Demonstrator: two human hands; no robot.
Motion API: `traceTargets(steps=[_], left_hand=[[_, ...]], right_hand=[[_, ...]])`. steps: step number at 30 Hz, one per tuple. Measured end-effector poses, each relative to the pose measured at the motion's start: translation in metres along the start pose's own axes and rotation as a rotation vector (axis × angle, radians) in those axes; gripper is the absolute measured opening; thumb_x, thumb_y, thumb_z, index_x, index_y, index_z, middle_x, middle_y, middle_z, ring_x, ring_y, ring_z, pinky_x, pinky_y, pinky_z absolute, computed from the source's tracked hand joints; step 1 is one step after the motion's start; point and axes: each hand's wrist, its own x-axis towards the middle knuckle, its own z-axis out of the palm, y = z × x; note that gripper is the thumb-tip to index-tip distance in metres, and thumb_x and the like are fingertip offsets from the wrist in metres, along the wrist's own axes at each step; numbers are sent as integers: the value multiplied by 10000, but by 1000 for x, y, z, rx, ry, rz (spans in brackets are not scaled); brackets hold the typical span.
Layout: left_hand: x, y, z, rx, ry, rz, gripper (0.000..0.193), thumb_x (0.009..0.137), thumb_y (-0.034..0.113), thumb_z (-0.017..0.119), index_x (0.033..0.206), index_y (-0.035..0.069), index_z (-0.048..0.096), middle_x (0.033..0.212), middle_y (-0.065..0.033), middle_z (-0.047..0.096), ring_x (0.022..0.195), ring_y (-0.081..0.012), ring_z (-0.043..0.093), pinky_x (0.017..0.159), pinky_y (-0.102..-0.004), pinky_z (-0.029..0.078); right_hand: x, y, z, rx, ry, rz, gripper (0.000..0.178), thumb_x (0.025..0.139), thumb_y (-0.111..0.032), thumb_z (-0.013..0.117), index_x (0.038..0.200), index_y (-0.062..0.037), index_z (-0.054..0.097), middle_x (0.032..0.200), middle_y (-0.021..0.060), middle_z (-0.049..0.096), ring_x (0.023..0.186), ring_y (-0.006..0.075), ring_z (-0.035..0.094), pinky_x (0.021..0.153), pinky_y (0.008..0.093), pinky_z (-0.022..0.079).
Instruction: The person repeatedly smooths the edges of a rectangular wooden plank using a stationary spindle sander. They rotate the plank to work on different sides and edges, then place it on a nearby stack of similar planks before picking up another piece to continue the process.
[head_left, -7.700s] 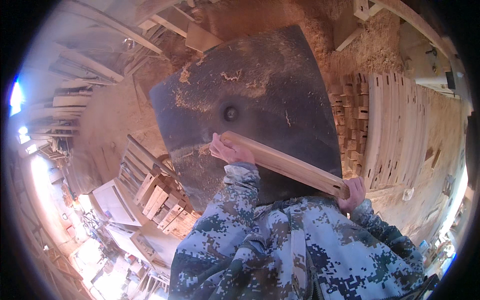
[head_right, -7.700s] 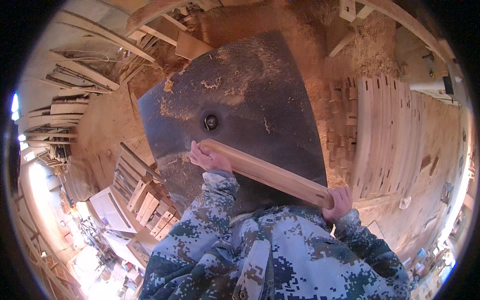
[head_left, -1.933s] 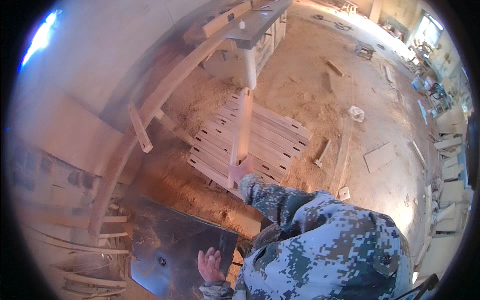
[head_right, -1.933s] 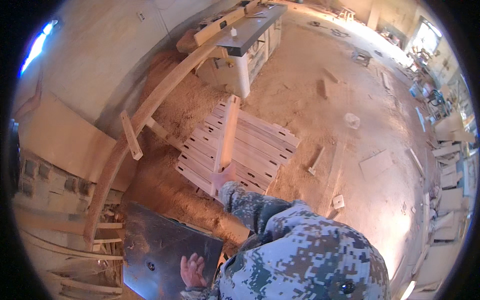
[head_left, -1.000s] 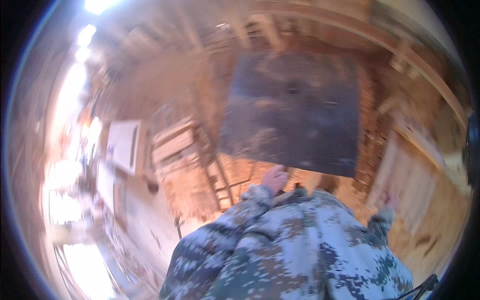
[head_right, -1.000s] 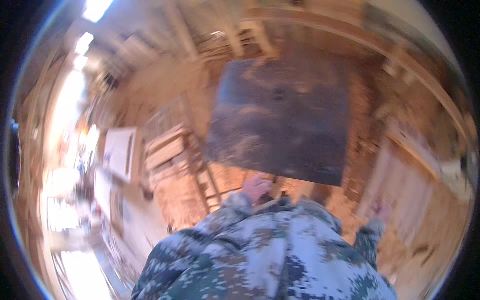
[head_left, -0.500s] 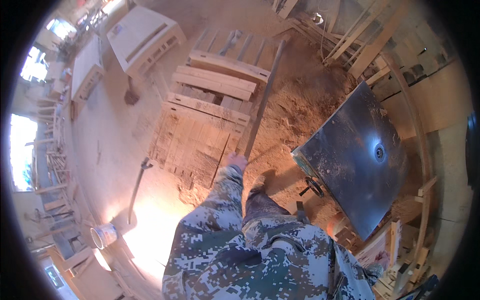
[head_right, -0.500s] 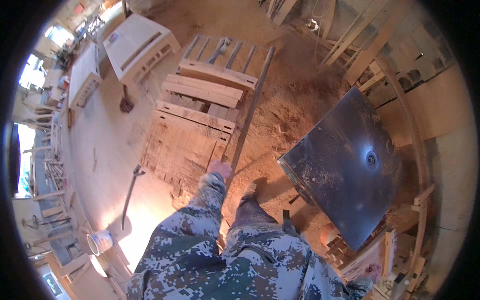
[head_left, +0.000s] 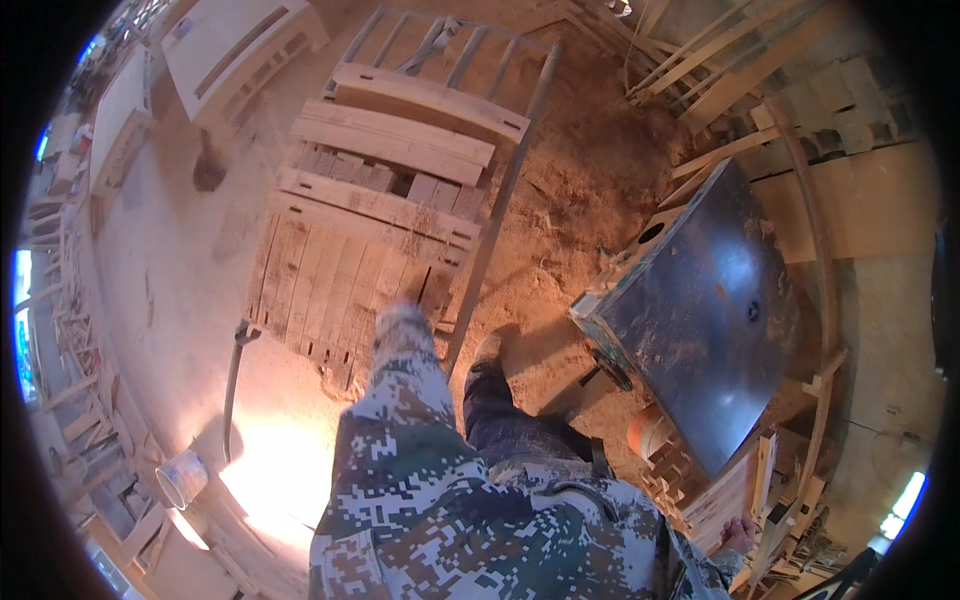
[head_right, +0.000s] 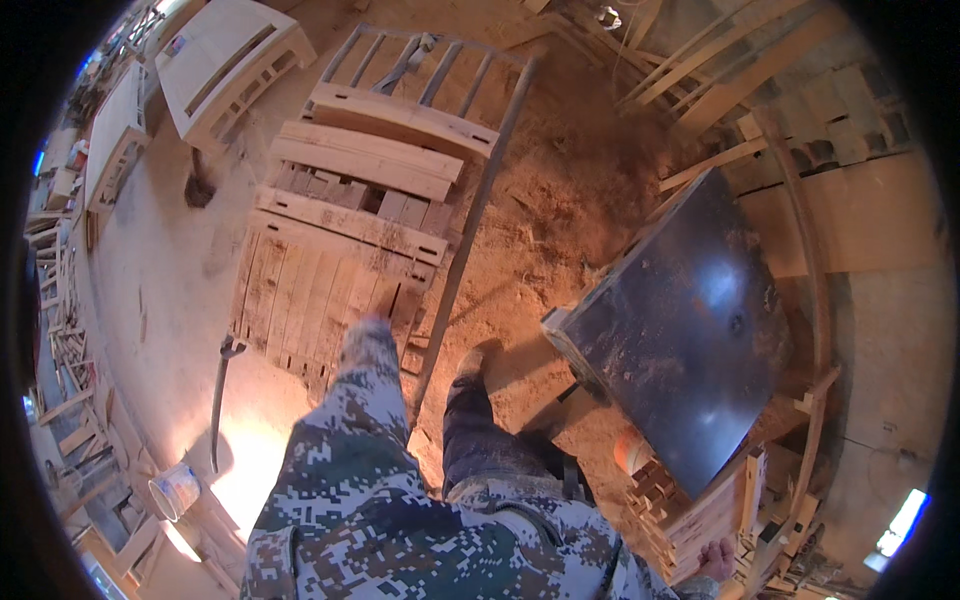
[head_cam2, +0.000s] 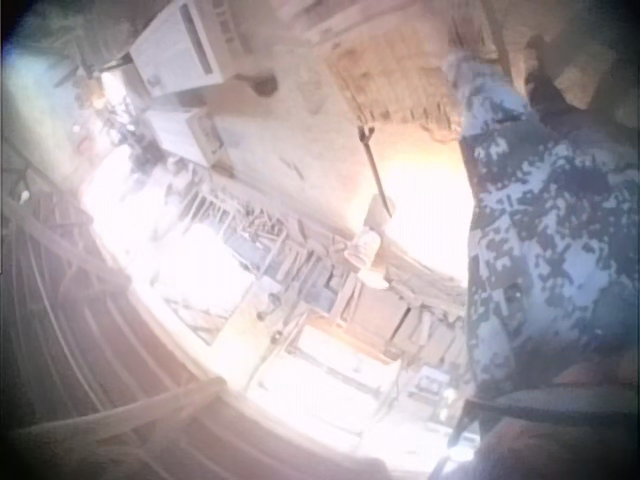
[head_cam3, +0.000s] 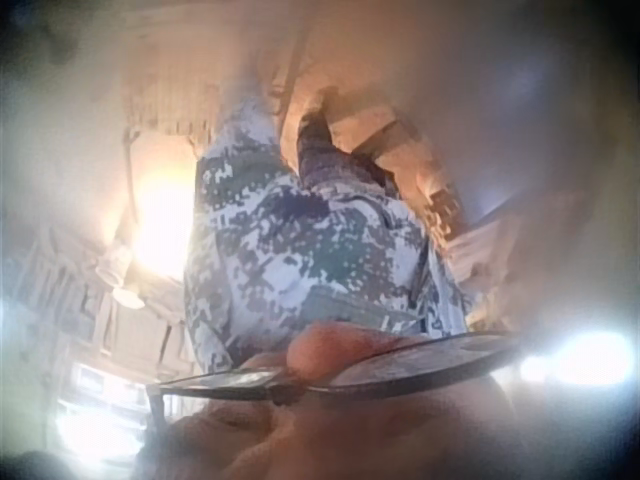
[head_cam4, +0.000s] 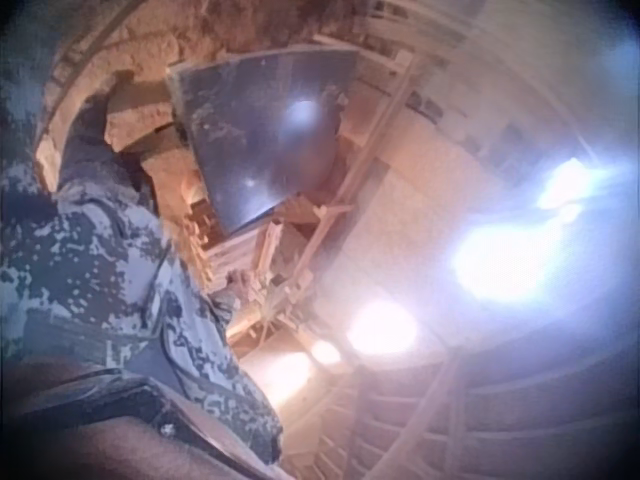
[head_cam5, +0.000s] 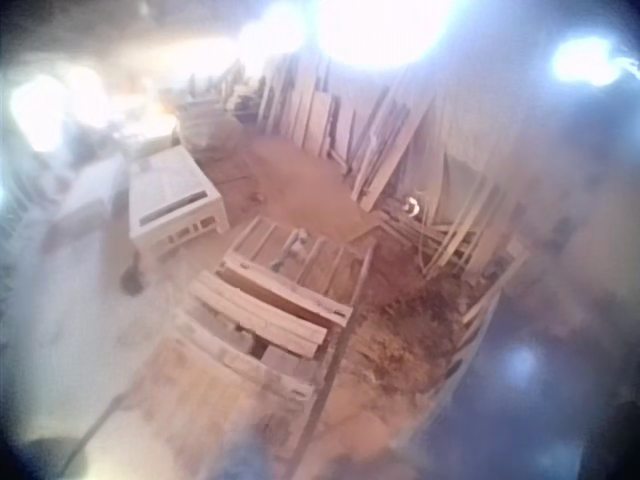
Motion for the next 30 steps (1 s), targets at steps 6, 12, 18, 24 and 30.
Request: traceTargets(steps=[6,12,18,24,30], left_hand=[[13,-14,-29,299,187,156,591,1005,388,637,1469,44,514,1182,-193,709,1088,-282,655,895,-426,533],[-66,161,8,132,399,450,847,889,369,764,1542,-37,409,1384,-253,630,1262,-347,623,1027,-437,521],[-66,161,13,249,486,292,950,857,408,801,1589,-32,386,1524,-261,570,1391,-363,580,1134,-448,481],[-93,103,-67,249,522,148,943,894,410,785,1619,-10,352,1565,-247,536,1412,-369,567,1168,-470,456],[-119,115,-48,326,597,33,938,930,413,769,1648,11,319,1607,-232,502,1433,-374,554,1202,-492,431]], right_hand=[[-7,10,22,-161,-74,36,354,910,-1,724,1259,-6,670,916,78,707,674,167,672,530,272,530],[3,20,66,-245,-290,-1,318,894,-15,740,1209,0,696,915,94,726,701,184,687,588,331,577],[-4,44,71,-495,-464,-220,352,891,-29,726,1235,26,682,957,134,739,741,237,720,650,347,612],[-7,78,38,-474,-486,-80,435,936,-94,765,1310,73,618,995,165,739,802,258,740,747,393,653],[-14,57,60,-624,-734,165,543,965,-188,814,1406,29,584,1102,170,738,982,245,749,908,386,637]])
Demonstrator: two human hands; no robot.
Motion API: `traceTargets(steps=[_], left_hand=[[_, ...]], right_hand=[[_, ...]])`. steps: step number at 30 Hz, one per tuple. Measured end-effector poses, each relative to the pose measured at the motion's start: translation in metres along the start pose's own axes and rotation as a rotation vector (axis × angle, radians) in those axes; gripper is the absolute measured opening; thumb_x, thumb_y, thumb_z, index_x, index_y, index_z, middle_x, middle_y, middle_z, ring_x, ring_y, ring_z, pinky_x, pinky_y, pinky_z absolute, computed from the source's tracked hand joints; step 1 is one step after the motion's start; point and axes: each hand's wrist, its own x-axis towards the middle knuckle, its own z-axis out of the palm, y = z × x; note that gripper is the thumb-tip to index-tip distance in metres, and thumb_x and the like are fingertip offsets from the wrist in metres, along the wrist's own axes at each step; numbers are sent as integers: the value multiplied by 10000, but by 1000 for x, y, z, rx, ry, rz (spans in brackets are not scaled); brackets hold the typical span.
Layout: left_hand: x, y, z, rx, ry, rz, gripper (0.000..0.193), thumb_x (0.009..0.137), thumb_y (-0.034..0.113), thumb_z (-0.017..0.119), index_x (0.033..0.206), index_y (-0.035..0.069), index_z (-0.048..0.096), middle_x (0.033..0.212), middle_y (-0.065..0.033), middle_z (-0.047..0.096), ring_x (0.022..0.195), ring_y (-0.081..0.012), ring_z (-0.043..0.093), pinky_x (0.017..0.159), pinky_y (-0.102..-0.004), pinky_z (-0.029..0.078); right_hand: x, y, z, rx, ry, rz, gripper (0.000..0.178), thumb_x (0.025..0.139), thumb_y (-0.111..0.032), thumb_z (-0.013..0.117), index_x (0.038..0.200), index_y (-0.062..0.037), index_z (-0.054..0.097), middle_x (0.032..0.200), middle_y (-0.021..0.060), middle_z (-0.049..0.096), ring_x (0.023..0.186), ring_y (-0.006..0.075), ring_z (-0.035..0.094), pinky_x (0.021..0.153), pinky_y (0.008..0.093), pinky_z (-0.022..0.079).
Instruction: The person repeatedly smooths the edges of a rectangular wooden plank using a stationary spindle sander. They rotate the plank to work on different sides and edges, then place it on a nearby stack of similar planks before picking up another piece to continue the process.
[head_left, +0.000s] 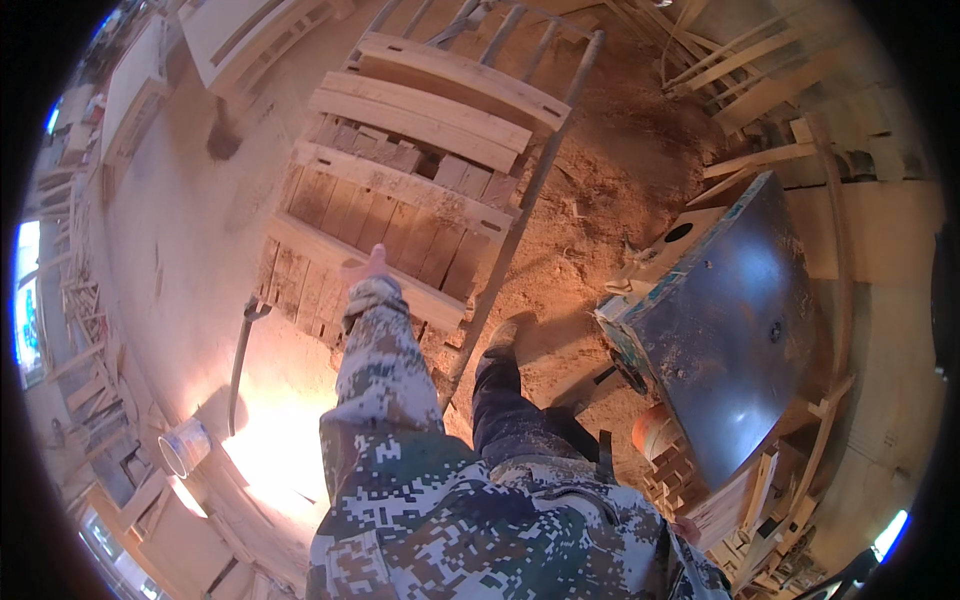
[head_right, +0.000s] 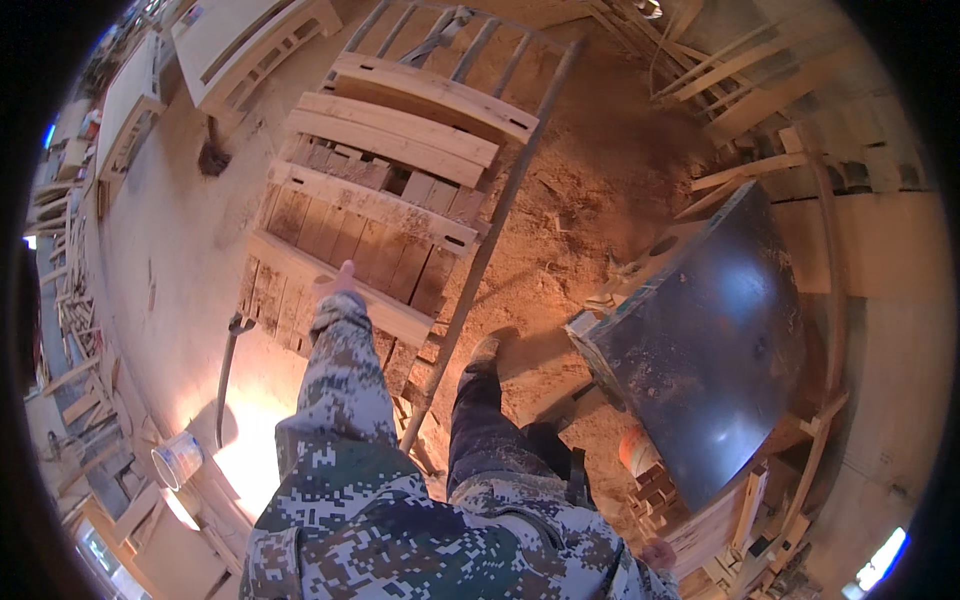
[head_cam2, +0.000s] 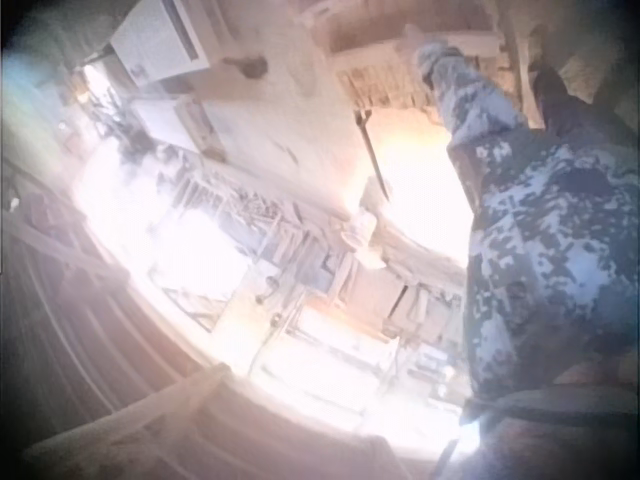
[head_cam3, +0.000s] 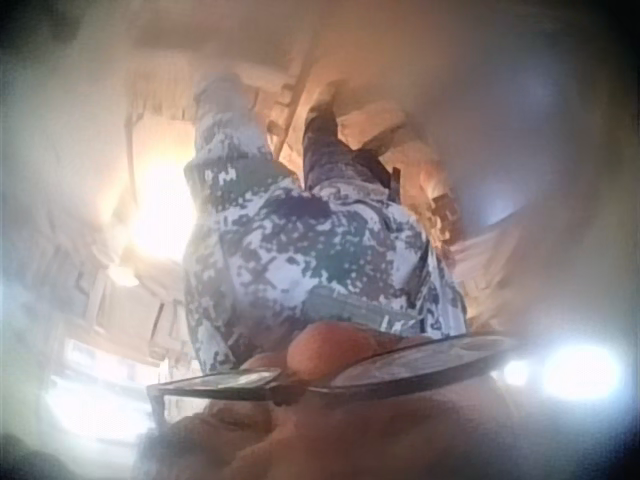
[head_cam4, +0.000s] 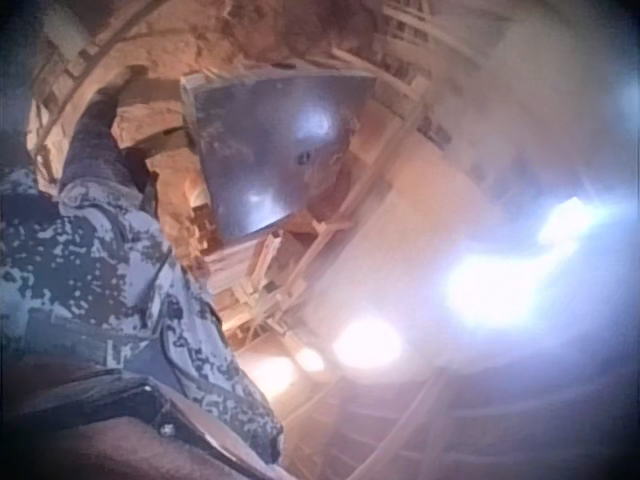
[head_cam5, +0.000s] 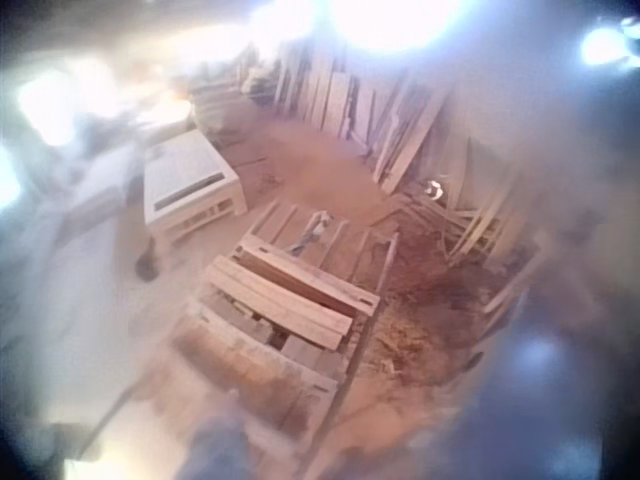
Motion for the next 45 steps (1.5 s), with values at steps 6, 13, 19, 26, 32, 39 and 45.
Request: traceTargets(steps=[6,13,19,26,32,39,45], left_hand=[[24,4,12,-1,49,108,1112,882,325,818,1702,56,117,1581,-307,477,1407,-443,555,1226,-528,412],[-45,-2,-13,-264,-16,187,1011,911,212,740,1716,126,133,1586,-340,427,1331,-443,601,1183,-552,451],[13,-6,43,-239,-48,122,1008,921,201,777,1715,117,162,1567,-242,506,1313,-387,621,1125,-543,494],[-48,-58,17,-1199,-634,302,835,945,-35,730,1652,129,318,1421,-100,622,1209,-230,636,1009,-345,543],[-174,-76,5,-1248,-1373,455,666,923,29,792,1517,72,492,1397,-74,636,1261,-242,619,1061,-383,523],[-330,-61,7,-797,-1941,295,836,856,60,839,1580,23,424,1545,-143,550,1378,-297,576,1199,-448,435],[-401,-76,4,-278,-2023,756,993,844,-44,753,1692,97,258,1659,-102,430,1492,-293,459,1239,-456,376]], right_hand=[[5,-66,38,-80,36,-385,483,874,-215,792,1286,6,671,1028,144,754,955,228,734,842,391,606],[28,-77,37,-116,-74,-316,533,884,-150,796,1358,19,622,1105,163,759,1046,253,730,901,399,597],[55,-63,46,-275,-104,-302,461,964,-222,767,1355,-12,646,1087,182,776,966,289,758,836,416,611],[14,-210,91,-428,43,-781,376,902,-153,676,1238,13,708,1076,195,754,1035,331,741,893,423,584],[-55,-410,171,-406,11,-1227,461,849,-102,741,1297,-10,683,1229,210,683,1160,413,653,1031,453,527],[-40,-450,198,-12,-478,-937,852,856,-248,821,1597,-43,453,1506,208,569,1419,327,535,1190,420,406],[-29,-354,157,424,-338,-973,1041,751,-78,862,1668,-168,379,1445,202,598,1338,337,587,1178,439,430]])
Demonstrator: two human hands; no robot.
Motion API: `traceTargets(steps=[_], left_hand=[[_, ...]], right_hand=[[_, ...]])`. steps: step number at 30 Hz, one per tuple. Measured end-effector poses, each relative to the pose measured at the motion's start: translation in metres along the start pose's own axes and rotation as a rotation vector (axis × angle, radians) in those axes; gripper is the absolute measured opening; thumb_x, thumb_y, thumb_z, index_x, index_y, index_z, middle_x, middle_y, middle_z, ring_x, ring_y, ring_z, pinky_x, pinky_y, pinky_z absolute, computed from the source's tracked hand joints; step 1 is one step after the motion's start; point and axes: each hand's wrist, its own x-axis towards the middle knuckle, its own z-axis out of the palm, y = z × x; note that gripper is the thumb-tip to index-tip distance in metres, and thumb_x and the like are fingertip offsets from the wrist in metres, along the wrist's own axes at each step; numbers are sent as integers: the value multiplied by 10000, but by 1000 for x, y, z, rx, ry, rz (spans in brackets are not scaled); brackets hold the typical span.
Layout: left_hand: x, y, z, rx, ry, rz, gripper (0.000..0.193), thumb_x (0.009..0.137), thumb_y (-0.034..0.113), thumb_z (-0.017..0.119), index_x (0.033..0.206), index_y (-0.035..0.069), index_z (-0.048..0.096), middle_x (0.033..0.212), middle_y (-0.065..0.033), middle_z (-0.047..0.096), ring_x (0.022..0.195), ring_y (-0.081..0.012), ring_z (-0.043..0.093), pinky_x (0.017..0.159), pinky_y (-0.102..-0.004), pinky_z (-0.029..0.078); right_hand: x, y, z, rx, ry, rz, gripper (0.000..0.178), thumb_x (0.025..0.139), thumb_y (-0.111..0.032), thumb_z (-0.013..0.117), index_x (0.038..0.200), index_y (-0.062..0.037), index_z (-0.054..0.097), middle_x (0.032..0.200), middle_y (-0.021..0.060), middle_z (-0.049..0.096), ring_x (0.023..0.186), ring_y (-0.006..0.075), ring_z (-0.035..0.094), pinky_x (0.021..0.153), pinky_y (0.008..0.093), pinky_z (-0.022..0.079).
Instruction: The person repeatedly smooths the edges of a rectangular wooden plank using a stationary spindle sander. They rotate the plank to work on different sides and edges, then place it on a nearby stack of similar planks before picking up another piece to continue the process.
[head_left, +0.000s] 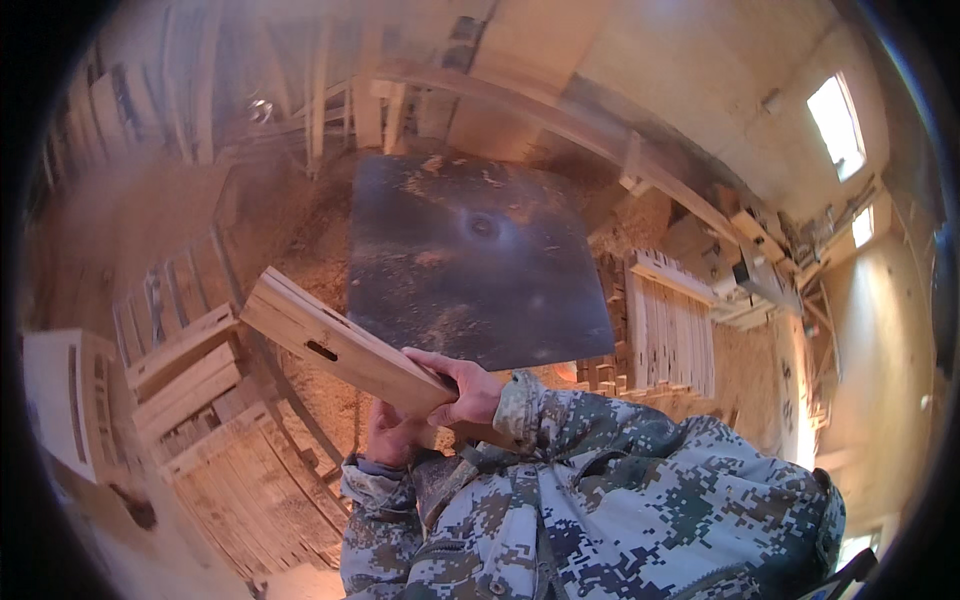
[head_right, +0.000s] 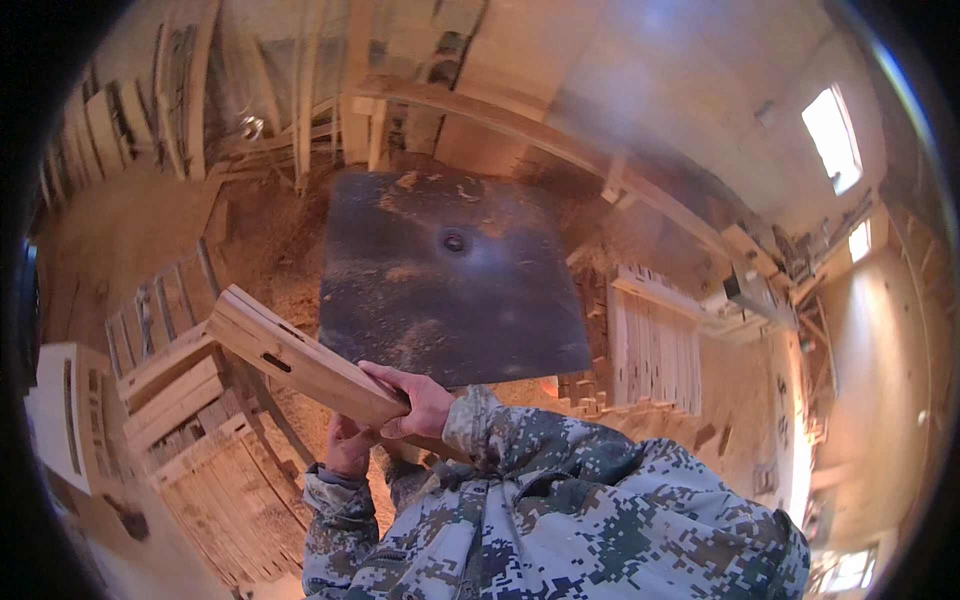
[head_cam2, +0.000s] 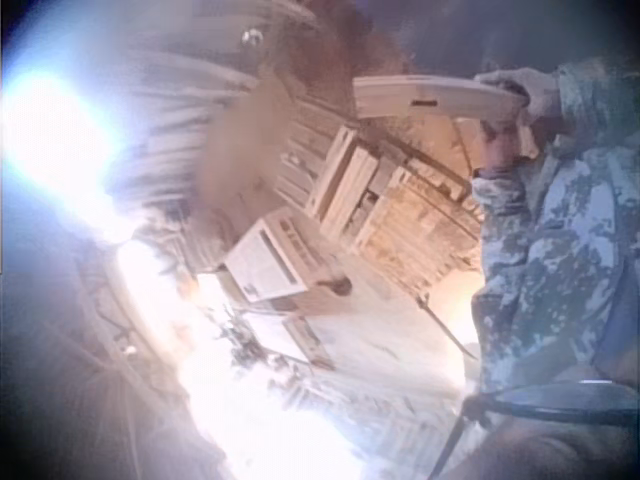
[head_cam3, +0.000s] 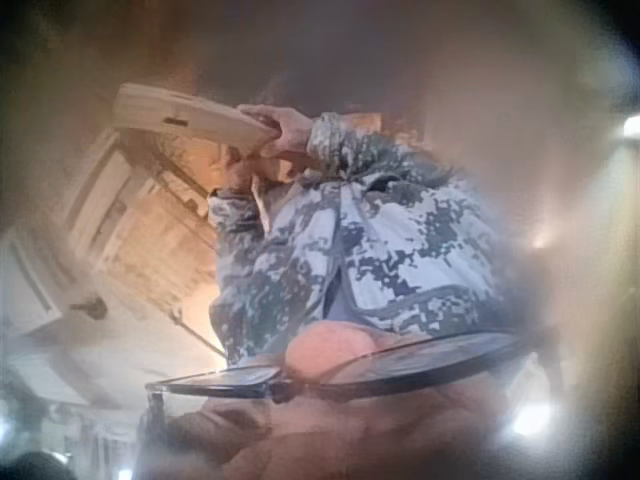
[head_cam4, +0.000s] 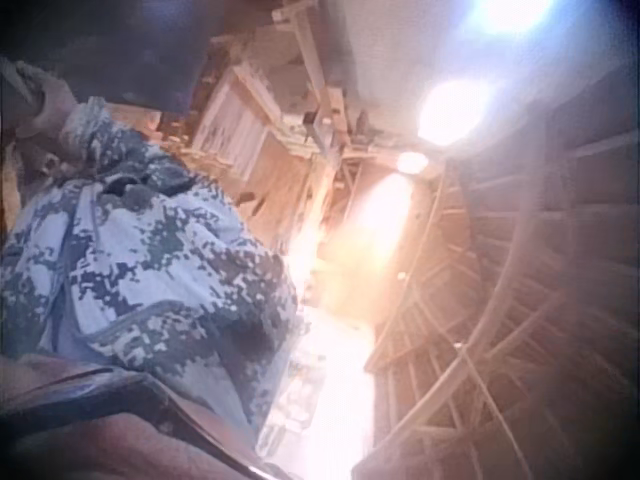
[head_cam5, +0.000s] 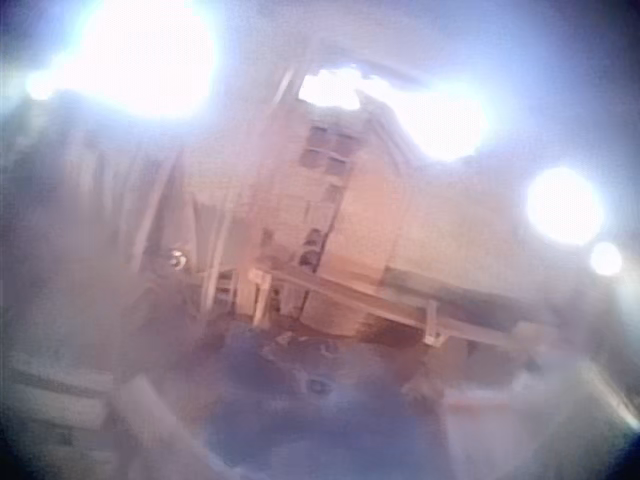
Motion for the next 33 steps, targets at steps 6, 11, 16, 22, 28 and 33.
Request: traceTargets(steps=[6,11,16,22,28,33], left_hand=[[2,-25,14,187,166,-93,928,901,-16,684,1690,15,196,1587,-181,474,1414,-296,522,1214,-459,400],[-44,-56,-14,400,300,-278,815,966,17,621,1660,-52,200,1477,-253,561,1257,-306,648,1105,-414,525],[-144,-52,-45,567,520,-387,655,967,54,631,1554,-67,367,1309,-251,663,1114,-284,710,923,-372,594],[-245,-53,-79,408,725,-366,311,937,36,669,1206,30,513,1159,-241,721,903,-268,752,655,-348,602],[-258,-78,-72,346,878,-493,599,975,17,669,1509,-13,400,1249,-249,712,900,-321,768,703,-388,636],[-193,-93,-52,480,668,-448,513,1009,20,643,1479,-37,445,1317,-263,689,1014,-305,756,797,-401,635]], right_hand=[[-49,50,-71,-1011,213,63,974,820,-119,750,1688,-299,348,1073,153,609,1027,350,605,958,473,466],[-66,81,-103,-1125,75,212,818,896,-146,641,1654,-316,389,1068,141,636,1022,331,610,957,471,457],[-93,108,-197,-1093,214,332,849,889,-230,680,1667,-294,348,1203,209,661,1162,389,632,995,538,480],[-112,142,-355,-1005,955,562,745,920,-308,708,1604,-305,413,1216,232,709,1151,432,692,999,528,548],[-108,136,-277,-1128,748,466,801,842,-278,792,1566,-288,450,1065,210,699,1003,447,688,920,564,540],[-60,115,-133,-1068,88,37,771,788,-259,768,1517,-307,520,1050,121,723,967,364,703,831,533,530]])
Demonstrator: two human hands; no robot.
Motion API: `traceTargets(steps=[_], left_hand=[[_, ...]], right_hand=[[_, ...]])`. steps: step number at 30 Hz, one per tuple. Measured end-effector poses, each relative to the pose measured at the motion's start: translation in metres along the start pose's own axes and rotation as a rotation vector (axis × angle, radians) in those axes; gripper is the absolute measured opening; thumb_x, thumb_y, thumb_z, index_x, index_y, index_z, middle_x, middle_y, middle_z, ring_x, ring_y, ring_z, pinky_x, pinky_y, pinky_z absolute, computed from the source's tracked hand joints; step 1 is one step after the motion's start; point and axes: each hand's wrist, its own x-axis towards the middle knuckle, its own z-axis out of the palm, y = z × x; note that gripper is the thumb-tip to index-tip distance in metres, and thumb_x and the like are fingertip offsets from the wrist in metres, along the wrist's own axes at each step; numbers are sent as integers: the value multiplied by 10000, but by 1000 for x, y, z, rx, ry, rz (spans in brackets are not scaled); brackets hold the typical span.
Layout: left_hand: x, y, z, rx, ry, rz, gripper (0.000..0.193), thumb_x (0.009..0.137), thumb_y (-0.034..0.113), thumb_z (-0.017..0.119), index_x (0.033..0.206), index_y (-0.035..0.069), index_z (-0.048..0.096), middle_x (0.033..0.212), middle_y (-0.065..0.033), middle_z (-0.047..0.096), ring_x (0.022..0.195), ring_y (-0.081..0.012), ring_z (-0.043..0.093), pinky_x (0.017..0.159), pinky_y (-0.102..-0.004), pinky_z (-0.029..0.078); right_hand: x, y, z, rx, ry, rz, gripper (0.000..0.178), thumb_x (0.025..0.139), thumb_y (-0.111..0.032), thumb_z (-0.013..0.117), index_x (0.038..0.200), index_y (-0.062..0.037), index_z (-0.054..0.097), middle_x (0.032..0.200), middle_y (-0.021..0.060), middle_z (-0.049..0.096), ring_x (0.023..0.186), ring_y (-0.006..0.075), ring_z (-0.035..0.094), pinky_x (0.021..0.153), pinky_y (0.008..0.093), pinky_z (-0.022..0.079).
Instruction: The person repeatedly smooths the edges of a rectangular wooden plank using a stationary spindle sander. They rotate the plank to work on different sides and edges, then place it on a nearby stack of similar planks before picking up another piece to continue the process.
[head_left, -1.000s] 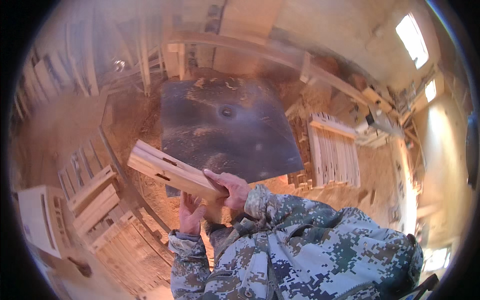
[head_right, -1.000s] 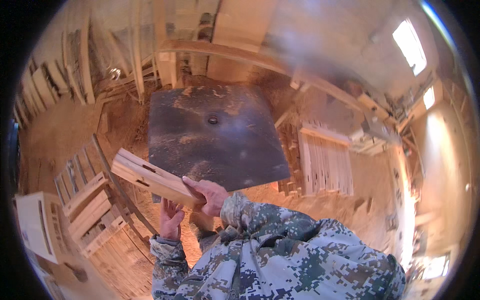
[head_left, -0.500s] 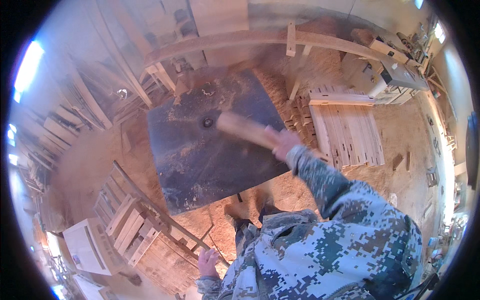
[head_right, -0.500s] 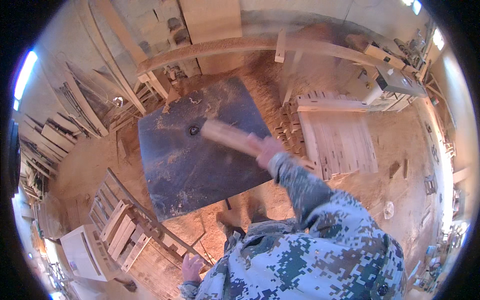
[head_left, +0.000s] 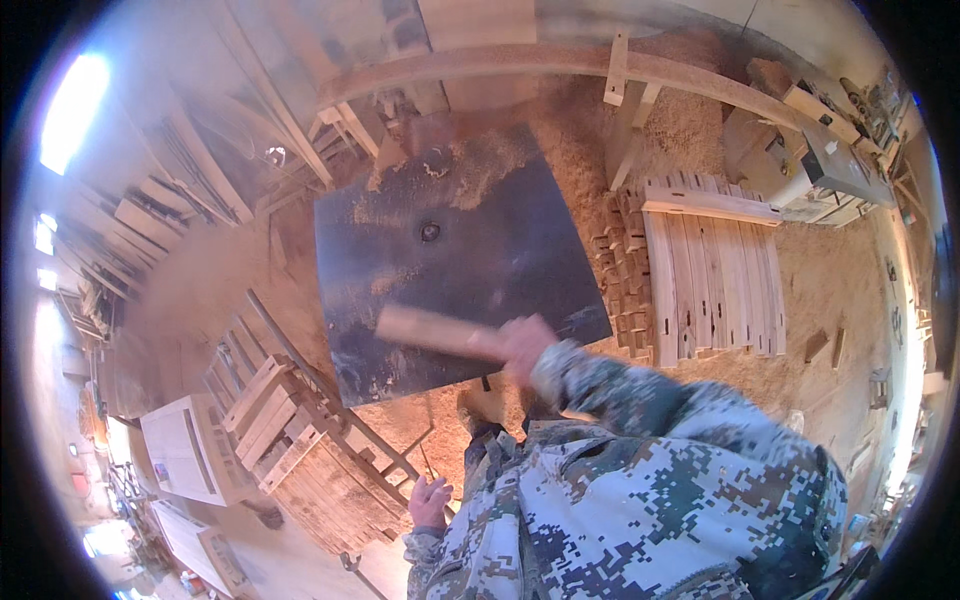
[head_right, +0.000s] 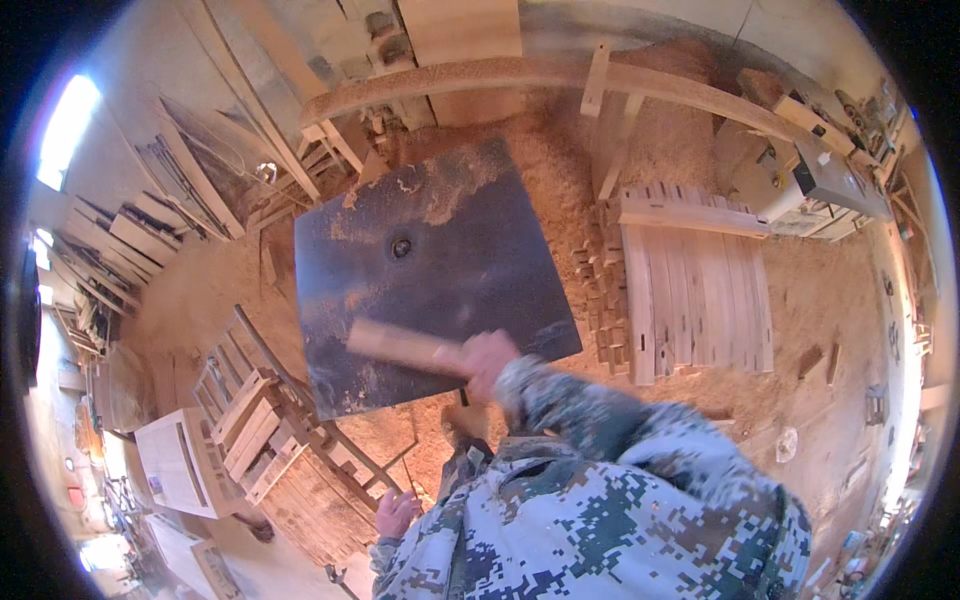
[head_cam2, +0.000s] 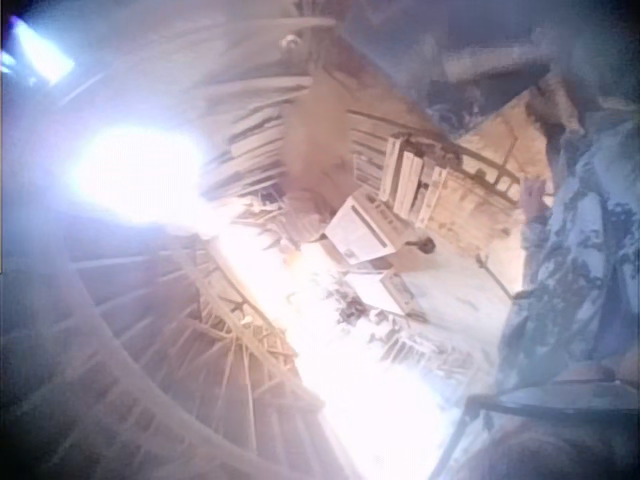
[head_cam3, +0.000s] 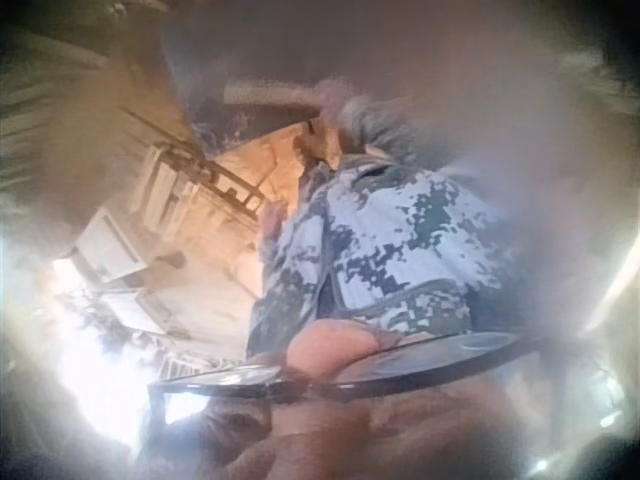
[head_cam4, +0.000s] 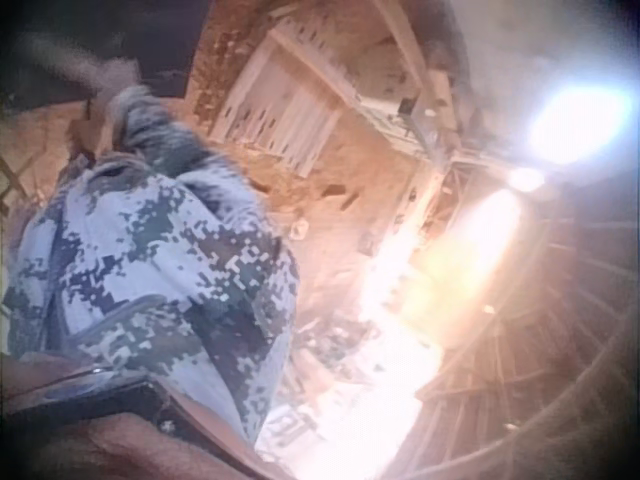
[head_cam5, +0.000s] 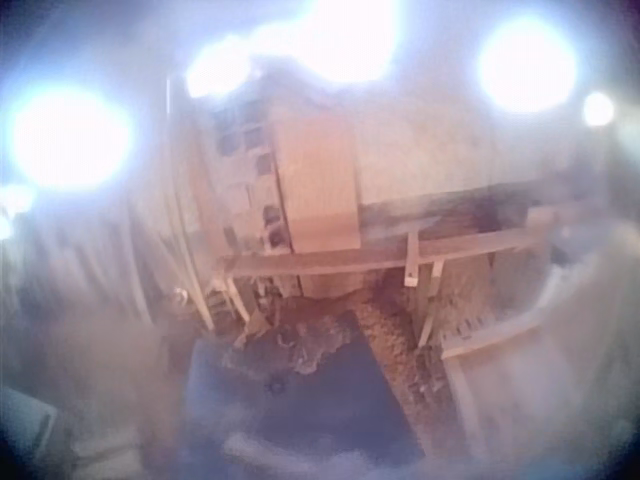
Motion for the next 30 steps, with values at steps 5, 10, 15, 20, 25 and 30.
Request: traceTargets(steps=[5,10,15,20,25,30], left_hand=[[10,28,-1,201,3,128,693,964,38,636,1589,-55,351,1334,-271,686,1060,-301,754,828,-391,630],[-1,1,-34,116,131,45,769,967,43,642,1609,-115,250,1279,-278,711,1021,-296,762,766,-367,640],[-5,-35,-21,70,125,-39,683,980,54,672,1580,-70,370,1227,-215,724,923,-266,757,749,-326,594],[-7,-30,4,116,90,1,696,970,51,707,1557,-121,374,1254,-266,711,1006,-283,747,877,-373,626],[-9,-26,17,139,164,-19,683,957,49,684,1558,-110,398,1259,-246,718,1023,-267,736,871,-356,610],[11,-30,30,374,75,120,711,960,103,710,1561,-100,390,1285,-233,728,1024,-252,758,846,-344,620]], right_hand=[[23,-93,7,221,30,-297,806,775,-191,758,1534,-158,492,1060,154,694,1045,374,666,901,523,485],[8,-17,-35,133,62,55,849,778,-219,819,1536,-123,448,1083,133,674,1053,360,641,937,522,473],[-8,58,-30,-51,312,349,862,779,-238,840,1541,-114,458,1207,128,636,1200,352,595,997,534,470],[5,95,-34,-20,273,548,803,812,-255,810,1520,-84,470,1278,139,613,1242,343,572,1069,517,458],[-9,70,-30,-161,301,523,856,853,-278,800,1577,-95,381,1352,219,552,1290,399,538,1120,565,405],[-9,31,-21,-67,129,428,973,846,-228,800,1672,-223,287,1292,220,585,1271,411,555,1091,554,448]])
